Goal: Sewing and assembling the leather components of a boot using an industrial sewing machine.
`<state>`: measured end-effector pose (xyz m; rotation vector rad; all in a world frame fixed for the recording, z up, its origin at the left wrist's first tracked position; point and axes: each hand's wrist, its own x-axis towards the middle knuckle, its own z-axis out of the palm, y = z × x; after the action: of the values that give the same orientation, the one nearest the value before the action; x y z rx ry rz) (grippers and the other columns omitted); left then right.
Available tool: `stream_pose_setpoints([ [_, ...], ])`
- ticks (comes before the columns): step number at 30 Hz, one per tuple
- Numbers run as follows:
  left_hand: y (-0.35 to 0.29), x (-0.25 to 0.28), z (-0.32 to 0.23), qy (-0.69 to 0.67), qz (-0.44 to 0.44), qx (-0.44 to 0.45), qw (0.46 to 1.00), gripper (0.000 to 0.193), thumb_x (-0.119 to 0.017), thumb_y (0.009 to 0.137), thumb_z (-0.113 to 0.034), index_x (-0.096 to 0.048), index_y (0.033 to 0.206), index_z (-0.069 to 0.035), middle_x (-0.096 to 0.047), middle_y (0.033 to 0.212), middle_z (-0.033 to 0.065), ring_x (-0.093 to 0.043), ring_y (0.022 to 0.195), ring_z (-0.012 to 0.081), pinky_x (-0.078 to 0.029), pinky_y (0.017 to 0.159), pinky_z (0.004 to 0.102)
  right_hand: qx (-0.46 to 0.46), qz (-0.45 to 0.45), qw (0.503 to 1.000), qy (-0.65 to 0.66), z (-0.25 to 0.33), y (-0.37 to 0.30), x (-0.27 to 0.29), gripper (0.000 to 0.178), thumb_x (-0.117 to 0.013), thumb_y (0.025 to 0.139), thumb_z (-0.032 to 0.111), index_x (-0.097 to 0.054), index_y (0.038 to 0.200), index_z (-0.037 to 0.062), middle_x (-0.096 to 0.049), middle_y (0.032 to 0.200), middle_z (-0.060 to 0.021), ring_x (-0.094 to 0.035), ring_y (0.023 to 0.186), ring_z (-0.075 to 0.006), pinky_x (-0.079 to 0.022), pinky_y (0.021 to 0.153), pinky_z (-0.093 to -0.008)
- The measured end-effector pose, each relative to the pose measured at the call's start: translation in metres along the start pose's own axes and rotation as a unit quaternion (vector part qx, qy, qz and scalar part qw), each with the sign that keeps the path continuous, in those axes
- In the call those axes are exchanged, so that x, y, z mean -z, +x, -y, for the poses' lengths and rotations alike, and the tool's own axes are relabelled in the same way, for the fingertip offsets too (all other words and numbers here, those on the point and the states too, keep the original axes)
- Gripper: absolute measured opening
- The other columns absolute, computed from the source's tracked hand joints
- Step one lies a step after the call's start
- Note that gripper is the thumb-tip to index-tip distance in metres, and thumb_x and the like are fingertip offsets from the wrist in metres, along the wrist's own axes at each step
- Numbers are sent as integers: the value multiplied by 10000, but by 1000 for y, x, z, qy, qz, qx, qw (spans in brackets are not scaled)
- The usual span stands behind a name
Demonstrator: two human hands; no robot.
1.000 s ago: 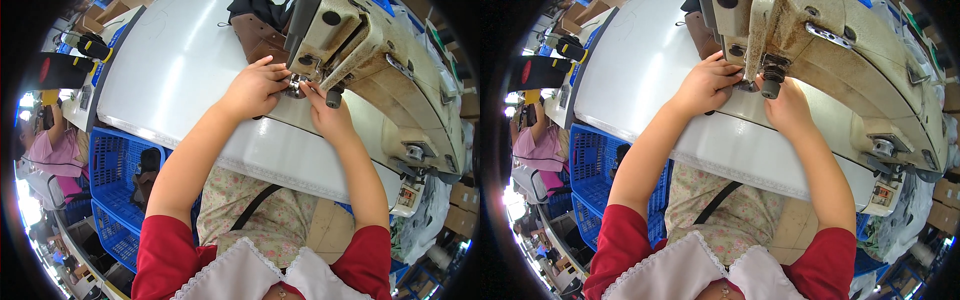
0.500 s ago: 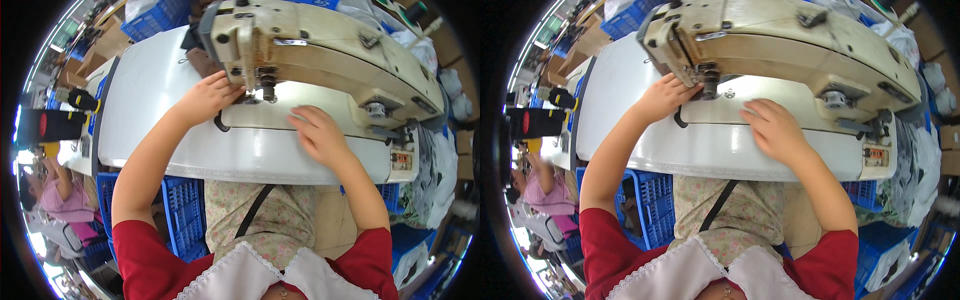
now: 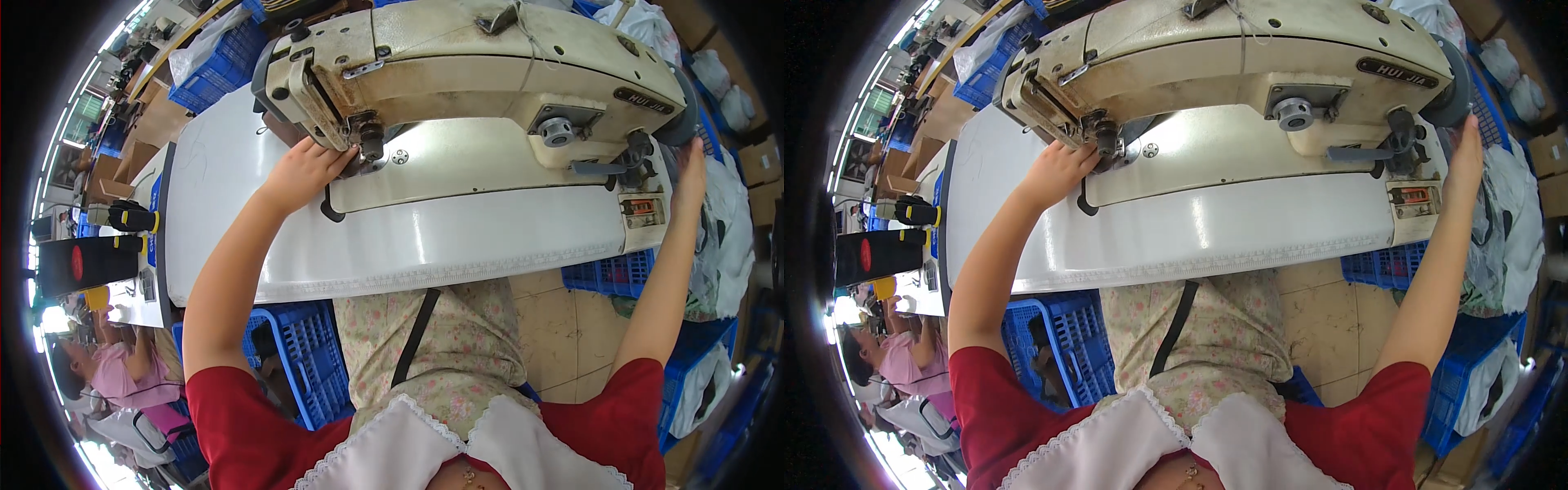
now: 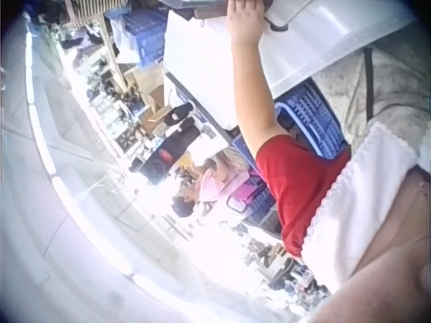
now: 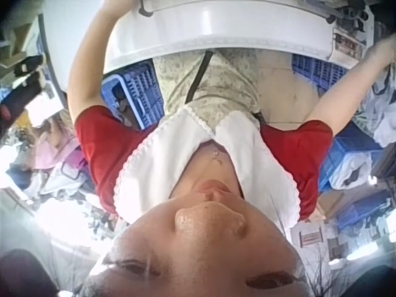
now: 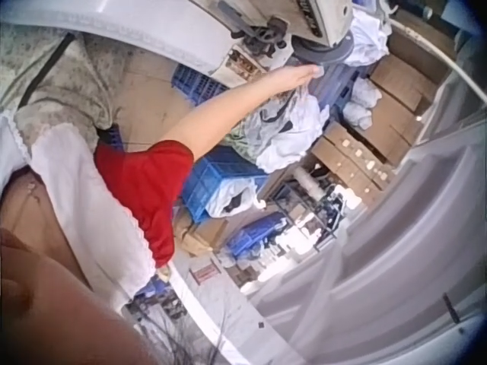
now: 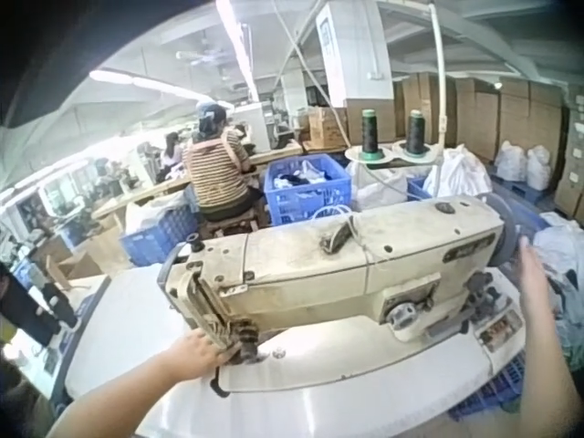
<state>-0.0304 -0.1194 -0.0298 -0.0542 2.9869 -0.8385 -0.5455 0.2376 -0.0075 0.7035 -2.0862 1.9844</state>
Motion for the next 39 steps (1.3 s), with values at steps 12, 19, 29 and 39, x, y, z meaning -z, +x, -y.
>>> stream_pose_setpoints([
  [12,3,-2,-5,-39,37,15,998,532,-542,872,-106,-528,1404,-95,-615,1297,30,-539,1241,188,-378,1098,337,19,89,945,-314,26,92,2,778,-486,931,695,-674,1115,-37,-656,932,-124,-568,827,-174,-466,756,-320],
  [19,-8,-21,0,-46,22,22,998,398,-554,825,-96,-624,1214,-55,-613,1276,92,-567,1178,260,-433,1022,394,37,131,963,-231,9,7,51,279,-586,955,287,-675,1091,61,-681,1055,-25,-619,978,-154,-479,869,-327],
  [29,-1,5,-12,-19,75,30,997,451,-550,841,-126,-607,1277,-21,-646,1173,66,-587,1112,231,-452,982,369,187,345,826,-404,-27,-78,62,159,-691,730,47,-679,888,41,-634,968,-117,-606,971,-339,-497,864,-390],
  [39,-6,26,-61,120,151,121,974,500,-548,883,-171,-561,1324,65,-590,1352,219,-539,1262,333,-428,970,387,-401,227,826,323,78,-201,-43,171,-527,1024,223,-562,1062,59,-626,874,-67,-638,821,-191,-520,650,-301],
])
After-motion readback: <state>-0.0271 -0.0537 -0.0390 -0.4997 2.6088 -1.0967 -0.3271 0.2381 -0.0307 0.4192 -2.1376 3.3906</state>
